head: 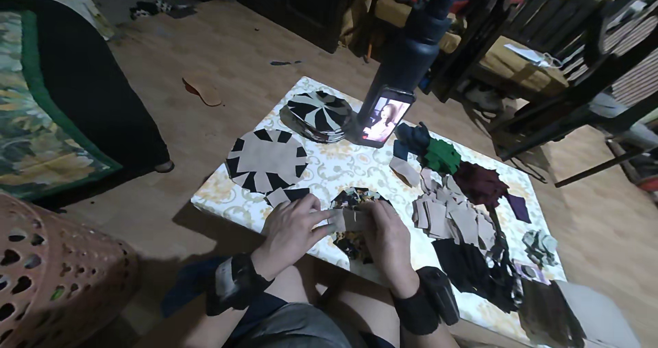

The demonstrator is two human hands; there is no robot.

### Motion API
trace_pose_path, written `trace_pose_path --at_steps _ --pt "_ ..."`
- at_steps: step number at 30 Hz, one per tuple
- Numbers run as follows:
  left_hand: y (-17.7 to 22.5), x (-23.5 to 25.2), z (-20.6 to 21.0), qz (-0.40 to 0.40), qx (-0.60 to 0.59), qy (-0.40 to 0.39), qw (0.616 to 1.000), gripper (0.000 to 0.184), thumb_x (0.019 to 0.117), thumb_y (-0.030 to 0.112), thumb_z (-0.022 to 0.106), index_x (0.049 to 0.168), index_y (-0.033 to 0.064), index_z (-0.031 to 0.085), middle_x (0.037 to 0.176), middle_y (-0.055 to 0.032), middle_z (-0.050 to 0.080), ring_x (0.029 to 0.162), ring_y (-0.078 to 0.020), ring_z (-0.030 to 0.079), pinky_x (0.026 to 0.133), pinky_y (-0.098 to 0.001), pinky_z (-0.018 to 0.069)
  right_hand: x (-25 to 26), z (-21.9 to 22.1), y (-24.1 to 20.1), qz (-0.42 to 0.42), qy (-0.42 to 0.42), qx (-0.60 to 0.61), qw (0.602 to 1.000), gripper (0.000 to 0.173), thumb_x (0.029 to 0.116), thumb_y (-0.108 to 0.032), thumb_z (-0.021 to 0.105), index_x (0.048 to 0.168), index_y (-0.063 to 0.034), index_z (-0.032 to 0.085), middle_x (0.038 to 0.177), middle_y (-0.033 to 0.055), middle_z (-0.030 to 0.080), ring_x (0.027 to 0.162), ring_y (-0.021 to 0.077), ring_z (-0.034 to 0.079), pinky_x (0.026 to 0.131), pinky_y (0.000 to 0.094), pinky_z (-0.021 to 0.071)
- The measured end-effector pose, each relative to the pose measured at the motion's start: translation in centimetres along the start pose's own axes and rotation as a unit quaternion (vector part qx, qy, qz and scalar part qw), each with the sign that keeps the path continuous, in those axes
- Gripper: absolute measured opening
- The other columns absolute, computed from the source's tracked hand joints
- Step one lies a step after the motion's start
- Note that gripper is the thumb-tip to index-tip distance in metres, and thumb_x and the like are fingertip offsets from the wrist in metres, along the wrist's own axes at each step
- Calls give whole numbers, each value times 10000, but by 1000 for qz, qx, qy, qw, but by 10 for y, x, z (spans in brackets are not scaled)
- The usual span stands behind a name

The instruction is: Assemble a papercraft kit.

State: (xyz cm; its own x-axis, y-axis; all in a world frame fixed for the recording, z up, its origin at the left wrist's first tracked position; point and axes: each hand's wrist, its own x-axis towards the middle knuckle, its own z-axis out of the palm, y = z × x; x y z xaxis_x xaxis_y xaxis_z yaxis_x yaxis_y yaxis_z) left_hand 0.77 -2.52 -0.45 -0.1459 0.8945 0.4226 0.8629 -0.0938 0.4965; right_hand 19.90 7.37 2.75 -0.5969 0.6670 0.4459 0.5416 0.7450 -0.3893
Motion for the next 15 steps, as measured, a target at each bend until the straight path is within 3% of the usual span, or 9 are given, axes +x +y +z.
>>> trace_pose_path --at_steps 1,3,5,7,8,10,13,15 --pt "0 1 -5 -18 -37 15 999 341 955 421 664 1173 187 779 1045 -108 700 884 -254 682 757 -470 556 2 -2 0 -7 16 0 1000 175 901 -35 654 1059 -35 730 967 136 715 838 297 711 688 459 589" --pt "-2 1 -17 -55 -120 101 986 316 956 307 689 1206 128 758 1058 -84 689 916 -156 680 788 -343 597 4 0 -1 -39 32 -5 999 187 928 -110 656 1089 -43 726 1055 139 716 913 310 703 733 456 582" --pt "-10 1 -31 -59 -178 198 962 277 983 216 632 1191 66 736 1063 -55 674 929 -62 652 804 -232 575 2 6 0 -84 -7 -5 996 334 1017 -326 589 1197 -70 704 1261 157 680 1159 362 650 912 538 537" --pt "-21 -1 -45 -58 -191 256 946 273 1030 183 554 1195 29 707 1103 -52 666 987 -45 631 846 -212 551 -3 17 2 -117 -77 -31 990 610 1045 -586 385 1390 -141 620 1508 150 533 1428 410 447 1130 665 340" --pt "-25 -2 -50 -63 -180 273 943 277 1044 184 533 1194 27 705 1113 -54 666 1007 -47 626 858 -211 542 -6 22 4 -122 -107 -49 985 707 1023 -669 316 1454 -172 574 1573 140 465 1481 423 367 1166 703 252" --pt "-33 -7 -58 -77 -151 285 943 278 1043 205 539 1172 32 714 1106 -56 662 996 -42 624 848 -198 537 -9 29 6 -110 -131 -73 983 785 987 -747 275 1509 -217 526 1600 121 435 1501 418 334 1184 720 195" --pt "-43 -21 -62 -100 -100 263 954 274 998 255 621 1124 47 748 1093 -80 657 901 -46 618 752 -180 528 -11 28 15 -75 -118 -94 986 765 989 -726 322 1496 -197 544 1588 140 447 1478 441 366 1158 733 228" --pt "-48 -32 -64 -103 -48 227 967 277 977 293 641 1081 79 783 1086 -104 666 864 -105 629 737 -256 546 -9 25 20 -54 -122 -112 985 795 982 -748 294 1515 -204 521 1599 140 431 1484 443 354 1160 732 225"
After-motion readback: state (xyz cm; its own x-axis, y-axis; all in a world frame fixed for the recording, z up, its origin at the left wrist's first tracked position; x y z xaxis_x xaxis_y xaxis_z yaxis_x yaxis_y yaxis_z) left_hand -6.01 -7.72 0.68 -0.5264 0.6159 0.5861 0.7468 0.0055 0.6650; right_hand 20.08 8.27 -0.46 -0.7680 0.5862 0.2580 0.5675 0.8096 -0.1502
